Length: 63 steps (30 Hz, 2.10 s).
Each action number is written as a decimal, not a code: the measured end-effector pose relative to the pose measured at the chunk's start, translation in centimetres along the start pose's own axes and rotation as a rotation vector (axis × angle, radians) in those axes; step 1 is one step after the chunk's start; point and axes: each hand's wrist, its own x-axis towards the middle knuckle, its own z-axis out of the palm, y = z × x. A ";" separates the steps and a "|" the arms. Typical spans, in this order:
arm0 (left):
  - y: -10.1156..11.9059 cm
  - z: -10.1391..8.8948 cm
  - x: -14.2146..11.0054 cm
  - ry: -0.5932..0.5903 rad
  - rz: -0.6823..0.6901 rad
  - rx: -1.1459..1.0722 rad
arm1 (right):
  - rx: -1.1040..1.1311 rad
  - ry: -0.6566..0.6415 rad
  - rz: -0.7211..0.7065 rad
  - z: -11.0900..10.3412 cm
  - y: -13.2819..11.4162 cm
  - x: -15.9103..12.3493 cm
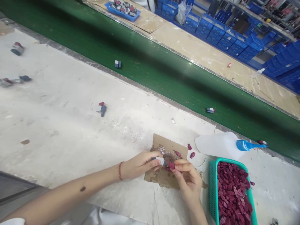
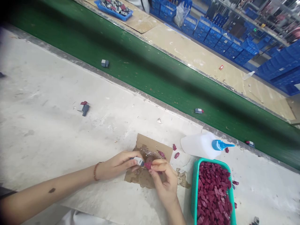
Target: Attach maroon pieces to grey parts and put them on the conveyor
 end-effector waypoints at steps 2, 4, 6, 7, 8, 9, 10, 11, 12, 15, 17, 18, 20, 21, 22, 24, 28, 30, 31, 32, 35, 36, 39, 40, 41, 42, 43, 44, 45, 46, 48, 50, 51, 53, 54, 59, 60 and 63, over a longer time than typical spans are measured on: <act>0.1 -0.1 0.1 -0.027 -0.014 0.022 | -0.037 -0.023 -0.059 0.0 -0.2 0.1; 0.2 -0.1 0.1 -0.065 -0.040 0.014 | -0.070 -0.045 -0.120 0.0 -0.5 0.2; 0.2 -0.2 0.0 -0.111 -0.087 -0.056 | -0.092 -0.065 -0.172 0.0 -0.9 0.4; 0.2 -0.1 0.0 -0.129 -0.117 -0.104 | -0.099 -0.075 -0.188 0.1 -1.0 0.5; 0.2 -0.1 0.0 -0.144 -0.144 -0.151 | -0.103 -0.086 -0.199 0.1 -1.1 0.5; 0.1 -0.1 0.0 -0.156 -0.163 -0.190 | -0.104 -0.095 -0.206 0.1 -1.2 0.6; 0.1 0.0 0.0 -0.164 -0.172 -0.217 | -0.104 -0.105 -0.210 0.1 -1.3 0.6; 0.1 0.0 0.0 -0.169 -0.170 -0.233 | -0.102 -0.115 -0.213 0.2 -1.3 0.6; 0.0 0.1 0.0 -0.171 -0.161 -0.238 | -0.102 -0.123 -0.218 0.2 -1.3 0.7; -0.1 0.1 0.0 -0.167 -0.134 -0.228 | -0.107 -0.143 -0.231 0.2 -1.3 0.7; -0.2 0.1 0.0 -0.160 -0.114 -0.192 | -0.122 -0.149 -0.226 0.2 -1.3 0.7; -0.3 0.1 0.0 -0.158 -0.099 -0.159 | -0.132 -0.150 -0.222 0.2 -1.3 0.7; -0.4 0.1 0.1 -0.152 -0.060 -0.076 | -0.151 -0.155 -0.223 0.3 -1.3 0.6; -0.5 0.1 0.1 -0.149 -0.043 -0.037 | -0.159 -0.159 -0.231 0.4 -1.3 0.6; -0.5 0.1 0.1 -0.147 -0.027 -0.003 | -0.164 -0.163 -0.243 0.4 -1.3 0.5; -0.5 0.1 0.1 -0.140 0.000 0.051 | -0.176 -0.171 -0.277 0.6 -1.2 0.5; -0.2 0.0 0.1 -0.119 0.081 0.155 | -0.198 -0.171 -0.314 0.9 -1.2 0.4; 0.0 -0.1 0.2 -0.108 0.140 0.212 | -0.162 -0.163 -0.273 0.9 -1.3 0.3; 0.1 -0.1 0.2 -0.104 0.169 0.244 | -0.130 -0.152 -0.224 0.8 -1.3 0.2; 0.1 -0.2 0.2 -0.098 0.194 0.281 | -0.095 -0.140 -0.158 0.8 -1.3 0.1; 0.2 -0.2 0.0 -0.085 0.228 0.404 | 0.000 -0.110 0.045 0.9 -1.1 -0.2; 0.2 -0.2 0.0 -0.079 0.230 0.444 | 0.023 -0.106 0.083 1.0 -1.0 -0.3; 0.1 -0.1 -0.4 -0.058 0.237 0.546 | 0.053 -0.102 0.101 1.5 -1.0 -0.5; 0.1 0.0 -0.5 -0.053 0.237 0.566 | 0.048 -0.103 0.090 1.7 -1.2 -0.5; 0.1 0.0 -0.5 -0.050 0.237 0.576 | 0.034 -0.106 0.079 1.9 -1.4 -0.5; 0.1 0.0 -0.6 -0.051 0.236 0.578 | 0.012 -0.112 0.070 1.9 -1.8 -0.4; 0.2 0.0 -0.6 -0.060 0.232 0.571 | -0.016 -0.126 0.064 1.8 -2.2 -0.3; 0.3 -0.1 -0.6 -0.076 0.224 0.561 | -0.053 -0.152 0.059 1.4 -2.6 -0.2; 0.5 -0.3 -0.6 -0.091 0.215 0.550 | -0.102 -0.181 0.053 0.7 -3.0 -0.2; 0.7 -0.6 -0.5 -0.095 0.206 0.542 | -0.170 -0.195 0.044 -0.2 -3.4 -0.3; 1.1 -1.5 -0.2 -0.040 0.180 0.544 | -0.369 -0.151 0.023 -3.0 -3.8 -0.7; 1.7 -3.0 0.3 0.082 0.142 0.570 | -0.657 0.061 0.035 -6.5 -3.7 -1.5; 1.8 -3.9 0.8 0.152 0.122 0.590 | -0.816 0.145 0.060 -8.3 -3.4 -1.9; 2.0 -5.8 2.4 0.286 0.114 0.635 | -1.063 0.197 0.126 -11.5 -2.5 -2.9; 1.9 -6.8 3.5 0.348 0.132 0.660 | -1.139 0.174 0.164 -12.7 -1.9 -3.4; 0.8 -11.2 10.5 0.539 0.304 0.833 | -1.163 0.073 0.232 -15.2 0.8 -4.1; 0.7 -12.0 11.8 0.566 0.305 0.877 | -1.150 0.088 0.242 -15.2 1.0 -3.9; 0.7 -14.4 14.5 0.632 0.305 0.961 | -1.064 0.142 0.272 -15.3 0.8 -3.4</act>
